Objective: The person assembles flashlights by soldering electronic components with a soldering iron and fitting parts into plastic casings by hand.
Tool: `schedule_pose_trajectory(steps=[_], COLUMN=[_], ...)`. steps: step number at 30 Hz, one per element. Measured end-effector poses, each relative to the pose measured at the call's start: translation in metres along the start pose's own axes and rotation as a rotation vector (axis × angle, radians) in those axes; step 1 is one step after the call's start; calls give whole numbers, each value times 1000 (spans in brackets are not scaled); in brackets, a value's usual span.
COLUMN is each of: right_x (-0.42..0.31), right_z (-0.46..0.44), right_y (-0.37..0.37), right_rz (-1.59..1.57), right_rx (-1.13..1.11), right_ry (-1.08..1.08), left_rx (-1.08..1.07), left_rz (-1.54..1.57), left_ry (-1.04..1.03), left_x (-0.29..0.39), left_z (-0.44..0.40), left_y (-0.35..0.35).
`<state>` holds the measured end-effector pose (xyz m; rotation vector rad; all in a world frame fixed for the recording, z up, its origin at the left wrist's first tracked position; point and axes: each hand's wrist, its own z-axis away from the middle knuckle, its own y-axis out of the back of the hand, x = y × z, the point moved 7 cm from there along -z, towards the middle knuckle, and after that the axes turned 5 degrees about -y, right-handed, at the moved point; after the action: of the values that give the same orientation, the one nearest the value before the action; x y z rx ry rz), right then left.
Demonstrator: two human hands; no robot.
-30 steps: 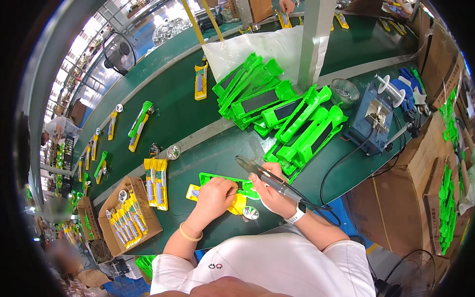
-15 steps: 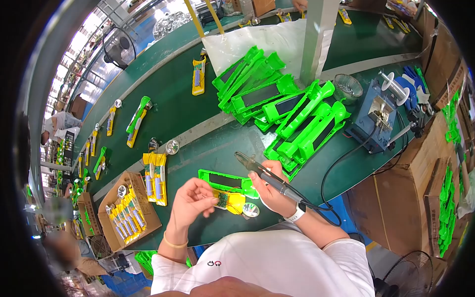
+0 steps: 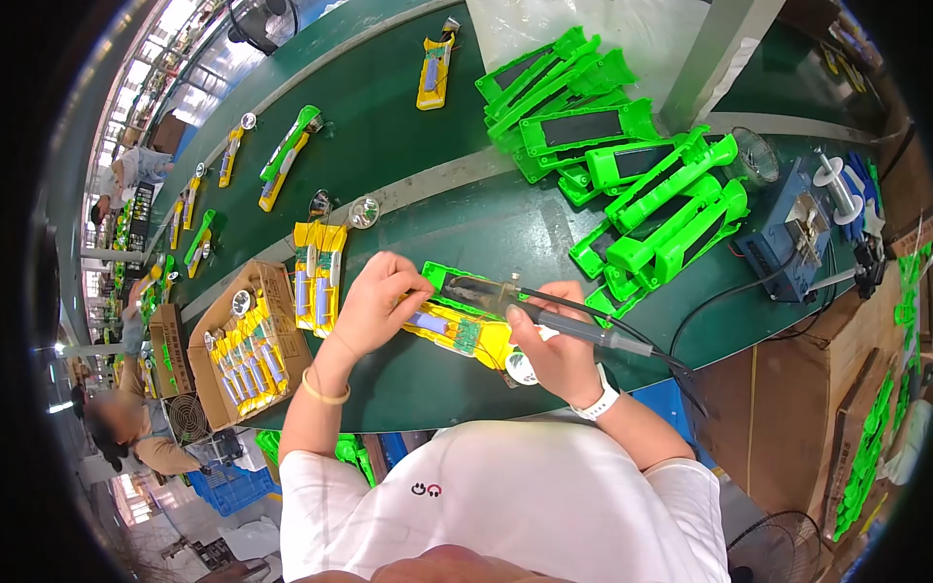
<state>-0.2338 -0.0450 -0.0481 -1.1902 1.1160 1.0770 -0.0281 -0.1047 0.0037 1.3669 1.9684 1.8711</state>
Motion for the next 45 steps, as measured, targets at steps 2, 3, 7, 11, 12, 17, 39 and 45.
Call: schedule_pose_trajectory(steps=[2, 3, 7, 11, 12, 17, 39, 45], right_x=[4, 7, 9, 15, 15, 17, 1, 0], right_z=[-1, -2, -1, -2, -3, -5, 18, 19], right_y=[-3, -3, -4, -8, -9, -14, 43, 44], right_rz=[131, 149, 219, 185, 185, 194, -100, -191], right_rx=[-17, -29, -19, -68, -89, -93, 142, 146], right_ry=[10, -23, 26, -52, -60, -93, 183, 177], left_rx=[-109, -150, -224, -236, -243, -267, -318, -339], left_rz=[39, 36, 42, 59, 52, 20, -11, -33], left_ry=[43, 45, 28, 16, 13, 3, -40, -63], left_x=[-4, -5, -6, -5, -4, -3, 1, 3], left_z=[-7, -10, -13, -15, -15, -18, -22, -24], left_y=[-6, -10, -15, -16, -16, -17, -20, -20])
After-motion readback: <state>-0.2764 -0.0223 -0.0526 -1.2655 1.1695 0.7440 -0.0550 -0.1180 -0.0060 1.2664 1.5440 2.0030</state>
